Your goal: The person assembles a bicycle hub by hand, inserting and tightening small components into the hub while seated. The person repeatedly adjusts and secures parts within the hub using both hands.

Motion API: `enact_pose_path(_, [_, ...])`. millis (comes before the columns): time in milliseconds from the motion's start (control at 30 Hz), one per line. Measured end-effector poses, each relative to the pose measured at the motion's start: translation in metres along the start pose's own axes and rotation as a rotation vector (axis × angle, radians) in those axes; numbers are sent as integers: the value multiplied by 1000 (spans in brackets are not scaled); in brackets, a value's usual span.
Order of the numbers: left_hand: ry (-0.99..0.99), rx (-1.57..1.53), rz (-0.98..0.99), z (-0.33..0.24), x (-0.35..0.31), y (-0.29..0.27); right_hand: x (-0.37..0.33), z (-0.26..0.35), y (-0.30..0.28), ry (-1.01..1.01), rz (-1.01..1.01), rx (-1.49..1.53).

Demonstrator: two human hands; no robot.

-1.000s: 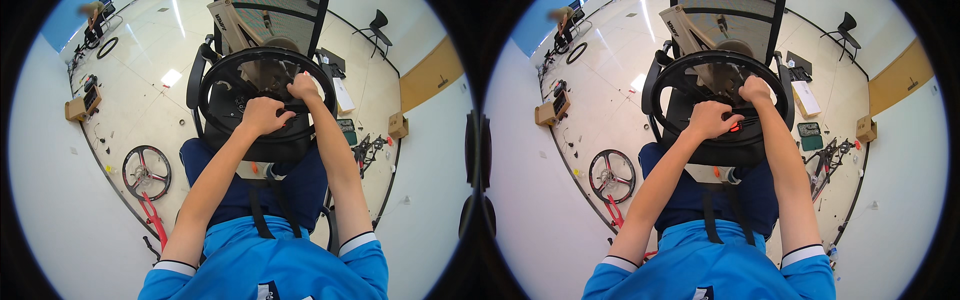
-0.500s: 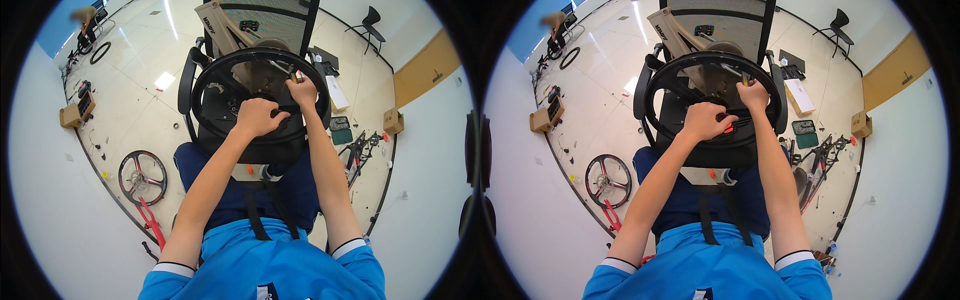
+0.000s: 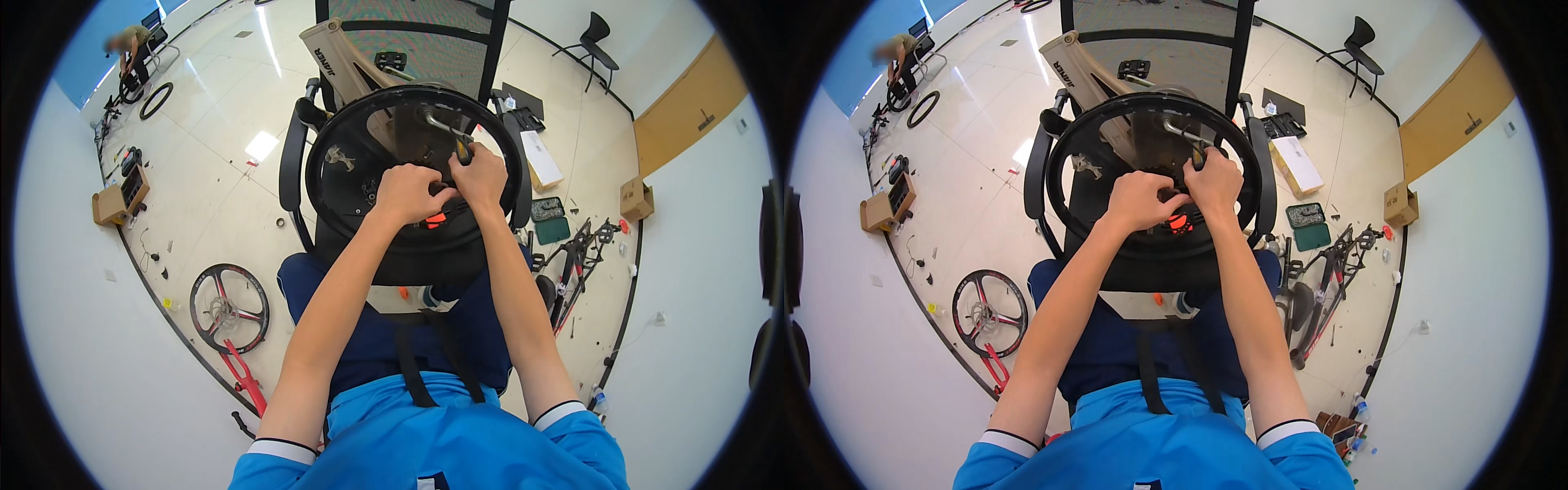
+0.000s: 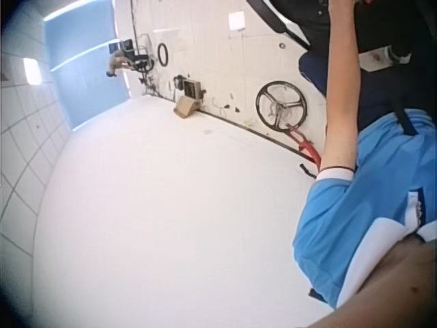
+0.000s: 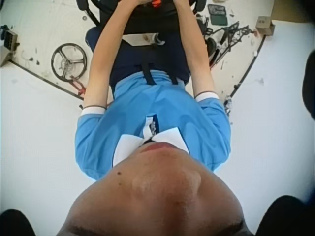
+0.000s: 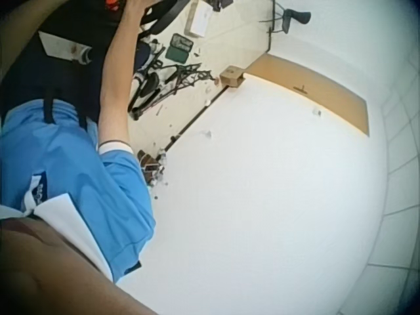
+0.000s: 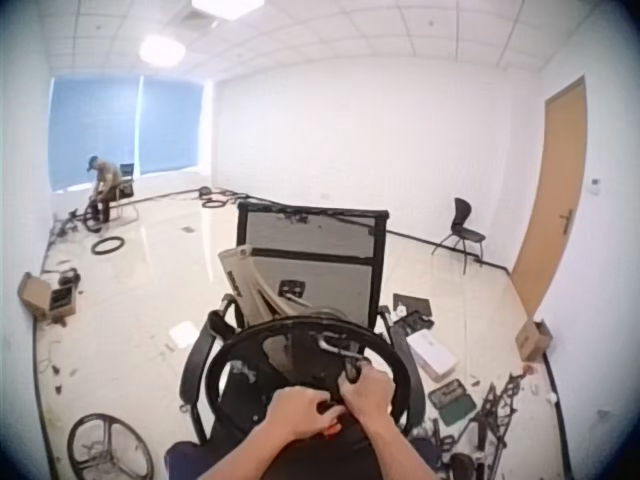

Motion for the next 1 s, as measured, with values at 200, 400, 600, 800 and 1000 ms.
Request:
enact_pose_path(200, [32,-11,-24,0,8,6,7,6,-19,-41,-83,102])
enact_pose_path(400, [-48,30,54,0,18,10,21,22,-47,-87,-64,193])
enact_pose_path(600, [-133,75,50,-7,19,9,30,37,-57,-150,-90,202])
enact_pose_path(800, [-162,56,-15,-5,16,3,14,28,-85,-56,-21,378])
enact_pose_path(1000, [-87,-368,-56,13,19,0,-78,-30,-49,80,182,637])
Point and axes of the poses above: each hand's wrist, its own x-axis towards the middle knuckle, its own y-axis out of the palm, z = x × y, the point moved 6 cm from there along x, towards the middle knuckle, and after that the axes turned 7 degrees about -x, right-handed, at the moved point
